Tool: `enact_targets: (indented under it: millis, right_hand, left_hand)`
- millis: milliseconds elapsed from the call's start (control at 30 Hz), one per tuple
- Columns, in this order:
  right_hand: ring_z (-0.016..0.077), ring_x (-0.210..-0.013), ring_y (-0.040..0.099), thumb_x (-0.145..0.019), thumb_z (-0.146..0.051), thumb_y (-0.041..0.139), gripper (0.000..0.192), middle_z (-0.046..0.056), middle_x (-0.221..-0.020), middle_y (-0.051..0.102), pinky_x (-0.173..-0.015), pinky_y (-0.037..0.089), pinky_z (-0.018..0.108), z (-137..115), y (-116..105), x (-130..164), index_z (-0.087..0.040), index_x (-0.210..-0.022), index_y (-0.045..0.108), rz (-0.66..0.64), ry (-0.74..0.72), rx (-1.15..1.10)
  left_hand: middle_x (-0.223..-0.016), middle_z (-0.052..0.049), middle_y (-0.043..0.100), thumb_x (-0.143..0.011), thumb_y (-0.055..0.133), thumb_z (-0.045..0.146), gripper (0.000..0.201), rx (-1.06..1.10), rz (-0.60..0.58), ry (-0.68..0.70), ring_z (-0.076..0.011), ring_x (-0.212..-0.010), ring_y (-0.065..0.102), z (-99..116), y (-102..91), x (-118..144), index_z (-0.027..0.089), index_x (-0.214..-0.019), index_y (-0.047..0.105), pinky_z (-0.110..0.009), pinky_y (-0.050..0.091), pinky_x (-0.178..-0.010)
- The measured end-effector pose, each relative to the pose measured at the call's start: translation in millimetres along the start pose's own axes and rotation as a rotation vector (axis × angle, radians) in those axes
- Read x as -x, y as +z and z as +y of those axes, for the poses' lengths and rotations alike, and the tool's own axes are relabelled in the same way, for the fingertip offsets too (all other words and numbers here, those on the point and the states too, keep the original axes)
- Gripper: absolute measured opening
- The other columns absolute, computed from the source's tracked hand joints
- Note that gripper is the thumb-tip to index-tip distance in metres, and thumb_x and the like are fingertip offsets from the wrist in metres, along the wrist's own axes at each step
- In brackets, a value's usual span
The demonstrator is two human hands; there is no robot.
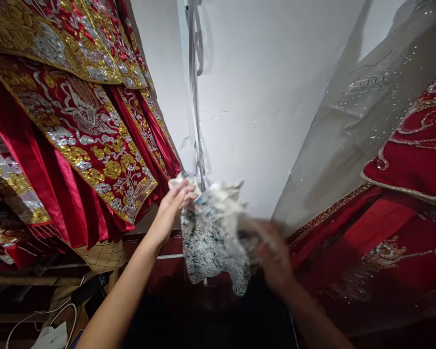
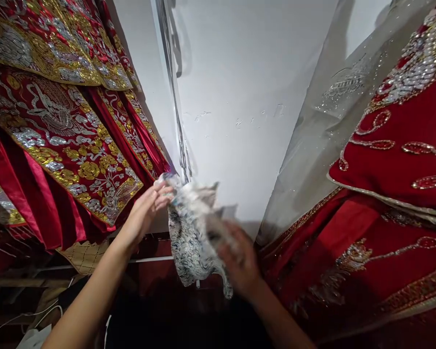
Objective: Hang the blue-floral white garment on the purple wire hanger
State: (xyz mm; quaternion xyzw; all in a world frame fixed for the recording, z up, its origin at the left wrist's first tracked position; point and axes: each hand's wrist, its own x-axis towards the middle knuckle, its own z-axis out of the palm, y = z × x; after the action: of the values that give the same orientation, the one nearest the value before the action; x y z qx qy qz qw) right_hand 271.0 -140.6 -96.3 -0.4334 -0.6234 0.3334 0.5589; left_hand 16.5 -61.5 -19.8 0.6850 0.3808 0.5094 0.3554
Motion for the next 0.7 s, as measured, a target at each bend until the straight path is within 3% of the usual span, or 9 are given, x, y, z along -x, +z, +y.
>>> enact_targets:
  millis: [67,133,200,267,333,400,467,533,700]
  right_hand:
    - [0.0353,-0.115,0.062,-0.068,-0.061,0.075,0.075,0.009,-0.127,0.064,-0.092,0.054,0.048,-5.2,21.9,23.6,-0.039,-0.137,0.053,-0.448,-0.216,0.149]
    - [0.0346,-0.121,0.059,-0.062,-0.056,0.082,0.087,0.008,-0.138,0.056,-0.099,0.051,0.044,-5.2,31.3,29.3,-0.037,-0.141,0.051,-0.7,-0.294,0.222]
    - [0.0312,-0.127,0.054,-0.074,-0.051,0.075,0.077,0.008,-0.145,0.049,-0.104,0.047,0.042,3.1,28.3,19.1,-0.035,-0.144,0.047,-0.678,-0.255,0.254]
    - [0.029,-0.133,0.048,-0.088,-0.043,0.063,0.064,0.009,-0.148,0.045,-0.109,0.041,0.044,17.5,18.7,0.0,-0.033,-0.148,0.042,-0.469,-0.227,0.297]
    - [0.0295,-0.139,0.039,-0.093,-0.039,0.055,0.061,0.011,-0.151,0.04,-0.112,0.036,0.048,31.2,9.4,-20.0,-0.03,-0.15,0.037,-0.269,-0.204,0.363]
    - [0.0302,-0.132,0.045,-0.094,-0.042,0.052,0.048,0.012,-0.142,0.049,-0.107,0.04,0.046,37.7,3.1,-35.5,-0.027,-0.14,0.05,-0.253,-0.143,0.396]
    - [0.0259,-0.104,0.061,-0.096,-0.046,0.049,0.033,0.009,-0.112,0.065,-0.089,0.049,0.037,35.0,-1.3,-46.2,-0.024,-0.111,0.067,-0.397,-0.028,0.355]
    - [0.0194,-0.077,0.06,-0.096,-0.049,0.048,0.037,0.003,-0.081,0.064,-0.072,0.048,0.03,25.8,-5.7,-55.9,-0.02,-0.082,0.067,-0.503,0.045,0.255]
    - [0.0161,-0.069,0.058,-0.087,-0.05,0.063,0.036,0.001,-0.073,0.063,-0.063,0.044,0.025,-0.5,-12.2,-100.3,-0.017,-0.074,0.066,-0.137,0.072,-0.029]
  left_hand:
    - [-0.126,-0.016,0.063,-0.099,0.036,0.051,0.054,0.171,-0.15,-0.186,-0.0251,-0.106,0.065,5.3,5.1,16.7,0.016,-0.138,0.047,-0.037,0.053,-0.088]
    - [-0.107,-0.014,0.068,-0.096,0.044,0.048,0.053,0.268,-0.316,-0.36,-0.0226,-0.088,0.068,9.2,0.6,36.8,0.017,-0.14,0.045,-0.033,0.054,-0.074]
    - [-0.082,-0.007,0.067,-0.094,0.05,0.047,0.055,0.251,-0.515,-0.489,-0.0176,-0.066,0.063,13.6,-10.4,57.0,0.018,-0.14,0.044,-0.029,0.05,-0.061]
    - [-0.066,0.0,0.058,-0.095,0.049,0.049,0.05,0.104,-0.666,-0.552,-0.0132,-0.053,0.053,20.0,-23.1,72.3,0.018,-0.134,0.051,-0.025,0.043,-0.053]
    - [-0.064,0.001,0.052,-0.097,0.044,0.05,0.043,-0.098,-0.691,-0.488,-0.0113,-0.054,0.047,27.5,-34.1,77.9,0.017,-0.117,0.063,-0.024,0.04,-0.052]
    - [-0.069,0.0,0.055,-0.098,0.041,0.048,0.041,-0.269,-0.608,-0.335,-0.0116,-0.06,0.048,32.6,-43.1,72.6,0.017,-0.101,0.068,-0.023,0.04,-0.057]
    - [-0.073,0.0,0.058,-0.098,0.043,0.045,0.038,-0.406,-0.456,-0.183,-0.0125,-0.066,0.051,32.4,-51.5,59.5,0.017,-0.09,0.068,-0.023,0.041,-0.062]
    - [-0.075,0.0,0.06,-0.097,0.047,0.043,0.033,-0.521,-0.249,-0.075,-0.0136,-0.068,0.054,27.2,-59.9,44.3,0.018,-0.088,0.066,-0.024,0.042,-0.065]
    - [-0.108,-0.006,0.064,-0.091,0.06,0.034,0.024,-0.605,0.352,0.288,-0.0211,-0.102,0.06,7.7,-64.4,28.1,0.02,-0.11,0.062,-0.033,0.046,-0.092]
